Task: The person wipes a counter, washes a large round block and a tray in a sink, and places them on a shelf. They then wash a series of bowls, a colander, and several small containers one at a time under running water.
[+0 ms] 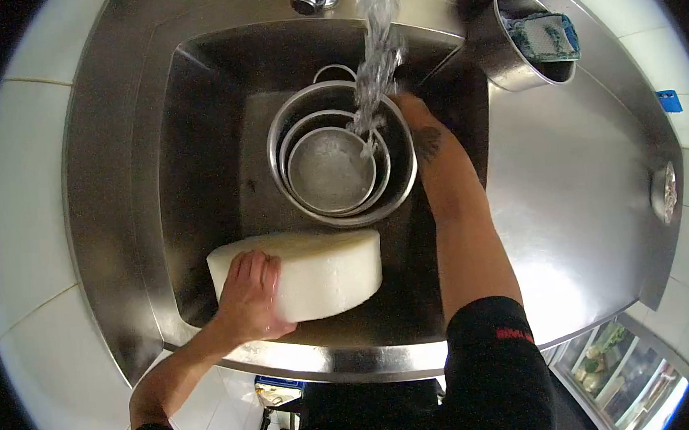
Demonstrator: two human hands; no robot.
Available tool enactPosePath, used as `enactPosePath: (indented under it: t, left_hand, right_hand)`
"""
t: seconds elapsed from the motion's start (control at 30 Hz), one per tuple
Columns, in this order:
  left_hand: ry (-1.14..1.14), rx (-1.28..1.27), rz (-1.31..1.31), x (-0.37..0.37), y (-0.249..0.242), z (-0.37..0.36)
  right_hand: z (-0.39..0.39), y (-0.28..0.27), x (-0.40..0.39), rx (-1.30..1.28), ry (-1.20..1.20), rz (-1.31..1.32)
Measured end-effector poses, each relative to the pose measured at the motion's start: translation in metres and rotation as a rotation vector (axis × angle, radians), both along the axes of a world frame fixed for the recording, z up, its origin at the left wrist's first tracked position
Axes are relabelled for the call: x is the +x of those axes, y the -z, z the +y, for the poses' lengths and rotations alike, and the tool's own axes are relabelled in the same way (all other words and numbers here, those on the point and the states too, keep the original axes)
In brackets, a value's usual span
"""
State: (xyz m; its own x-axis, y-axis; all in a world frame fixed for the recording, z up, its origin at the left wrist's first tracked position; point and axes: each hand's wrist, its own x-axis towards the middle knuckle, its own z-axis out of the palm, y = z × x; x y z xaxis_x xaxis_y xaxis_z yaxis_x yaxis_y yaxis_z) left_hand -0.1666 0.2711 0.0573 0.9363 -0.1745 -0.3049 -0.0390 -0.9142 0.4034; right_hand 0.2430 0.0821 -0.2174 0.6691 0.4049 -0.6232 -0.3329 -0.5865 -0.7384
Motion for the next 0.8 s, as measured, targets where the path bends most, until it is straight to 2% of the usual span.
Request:
enactPosePath:
  t: [0.13,0.27,0.4,0.43,0.47,0.5,0.53,0.57,0.63,0.7,0.77,0.8]
  left_hand:
    - [0.016,0.038,-0.001,-0.021,-0.005,0.013]
    - [0.058,0.024,-0.041,-0.016,-0.011,0.042]
    - [0.143,0.094,0.008,-0.018,-0.016,0.045]
    - [0.163,0.114,0.023,-0.023,-0.016,0.044]
    - [0.141,0.103,0.015,-0.025,-0.014,0.044]
    - [0.123,0.092,0.021,-0.026,-0.013,0.046]
    - [0.1,0.042,0.008,-0.029,-0.007,0.051]
    - [0.094,0.045,0.023,-0.028,-0.008,0.057]
    - [0.243,0.125,0.014,-0.025,-0.011,0.066]
    - [0.208,0.091,0.017,-0.022,-0.009,0.075]
    - [0.141,0.029,0.082,-0.018,-0.009,0.08]
    - [0.149,-0.017,0.105,-0.019,-0.007,0.083]
  right_hand:
    - [-0.035,0.026,-0.059,-0.153,-0.04,-0.101]
    - [-0.078,0.043,-0.151,-0.437,-0.149,-0.196]
    - [-0.074,0.037,-0.241,-0.647,-0.302,-0.171]
    - [-0.066,0.027,-0.261,-0.711,-0.41,-0.166]
    - [-0.062,0.018,-0.276,-0.783,-0.632,-0.169]
    - [-0.055,-0.007,-0.287,-0.84,-0.985,-0.179]
    - [-0.049,-0.033,-0.29,-0.803,-1.173,-0.163]
    - [-0.048,-0.066,-0.289,-0.699,-1.062,-0.042]
    - [-0.078,-0.102,-0.302,-0.02,-0.026,0.39]
    - [-0.064,-0.188,-0.326,0.069,-0.291,0.099]
    - [-0.037,-0.255,-0.352,-0.084,-0.799,-0.609]
    - [-0.03,-0.251,-0.361,-0.084,-0.795,-0.617]
